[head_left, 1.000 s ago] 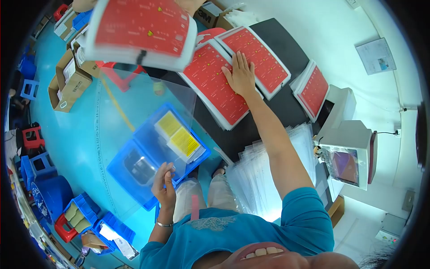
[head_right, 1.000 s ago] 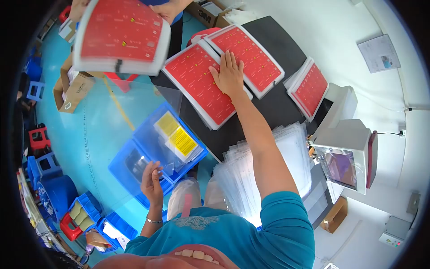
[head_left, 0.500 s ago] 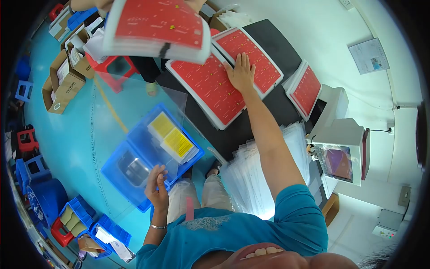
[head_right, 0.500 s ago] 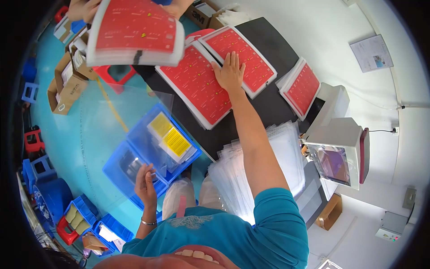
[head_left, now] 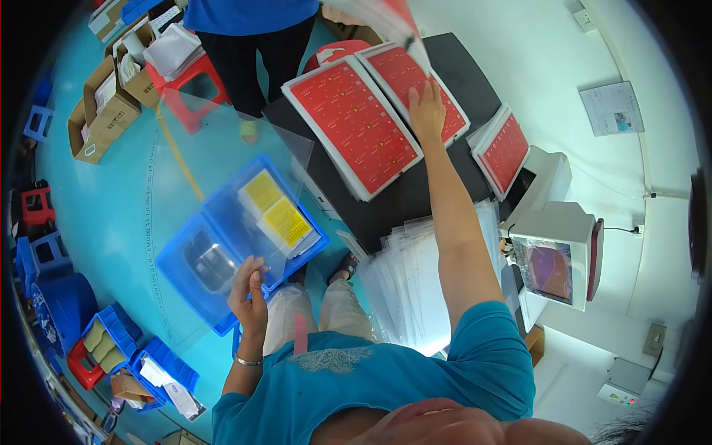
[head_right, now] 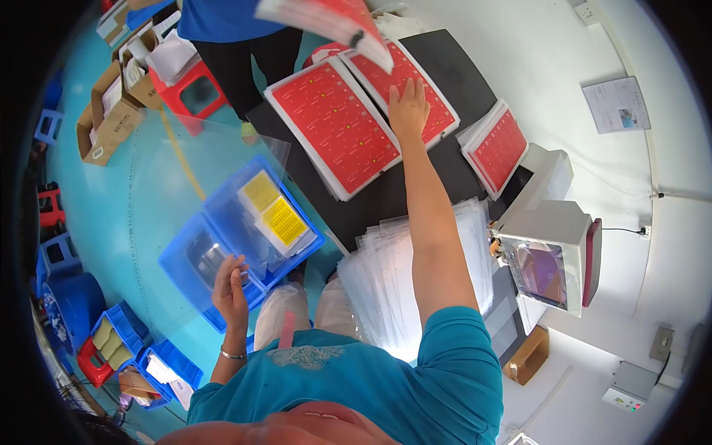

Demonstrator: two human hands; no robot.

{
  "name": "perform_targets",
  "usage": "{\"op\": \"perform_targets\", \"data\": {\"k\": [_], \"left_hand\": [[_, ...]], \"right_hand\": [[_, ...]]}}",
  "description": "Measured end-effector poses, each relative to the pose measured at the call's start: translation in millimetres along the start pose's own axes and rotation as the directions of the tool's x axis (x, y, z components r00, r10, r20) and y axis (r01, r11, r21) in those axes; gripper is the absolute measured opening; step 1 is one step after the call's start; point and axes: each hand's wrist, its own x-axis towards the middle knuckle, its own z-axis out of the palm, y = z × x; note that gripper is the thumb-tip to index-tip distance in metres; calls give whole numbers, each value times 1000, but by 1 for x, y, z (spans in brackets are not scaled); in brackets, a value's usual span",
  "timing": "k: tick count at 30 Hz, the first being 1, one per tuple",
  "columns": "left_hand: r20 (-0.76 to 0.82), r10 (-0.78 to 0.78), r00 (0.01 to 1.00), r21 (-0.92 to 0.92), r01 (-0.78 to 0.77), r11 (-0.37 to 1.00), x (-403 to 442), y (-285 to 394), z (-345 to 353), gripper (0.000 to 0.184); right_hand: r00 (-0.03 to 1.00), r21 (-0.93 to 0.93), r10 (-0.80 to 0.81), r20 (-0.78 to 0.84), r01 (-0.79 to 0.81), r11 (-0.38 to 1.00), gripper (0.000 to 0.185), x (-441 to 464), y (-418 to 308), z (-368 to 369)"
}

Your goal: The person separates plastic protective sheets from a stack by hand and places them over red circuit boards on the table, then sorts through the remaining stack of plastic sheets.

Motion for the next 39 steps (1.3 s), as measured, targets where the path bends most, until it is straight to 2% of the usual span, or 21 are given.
{"op": "perform_targets", "data": {"k": [3, 6, 9, 15, 22, 39], "left_hand": [[28, 3, 1000, 15, -3, 1000, -1, 1, -4, 34], [19, -2, 1000, -22, 2, 1000, 1, 5, -3, 34], [0, 24, 1000, -22, -24, 999, 4, 10, -1, 30], [61, 39, 997, -61, -35, 998, 9, 26, 4, 30], [143, 58, 988, -78, -47, 996, 10, 37, 7, 31], [244, 105, 964, -123, -76, 989, 7, 55, 12, 30]], "right_hand": [[960, 422, 109, 258, -214, 881, 52, -13, -4, -21], [890, 509, 104, 444, -346, 788, 42, -41, -33, -64], [920, 628, 4, 391, -270, 730, 32, -68, -39, -89], [917, 681, 28, 398, -316, 660, 29, -106, -44, -137], [943, 701, 123, 311, -315, 640, 24, -141, -55, -191], [946, 762, 265, 184, -308, 570, 24, -187, -57, -239]]}}
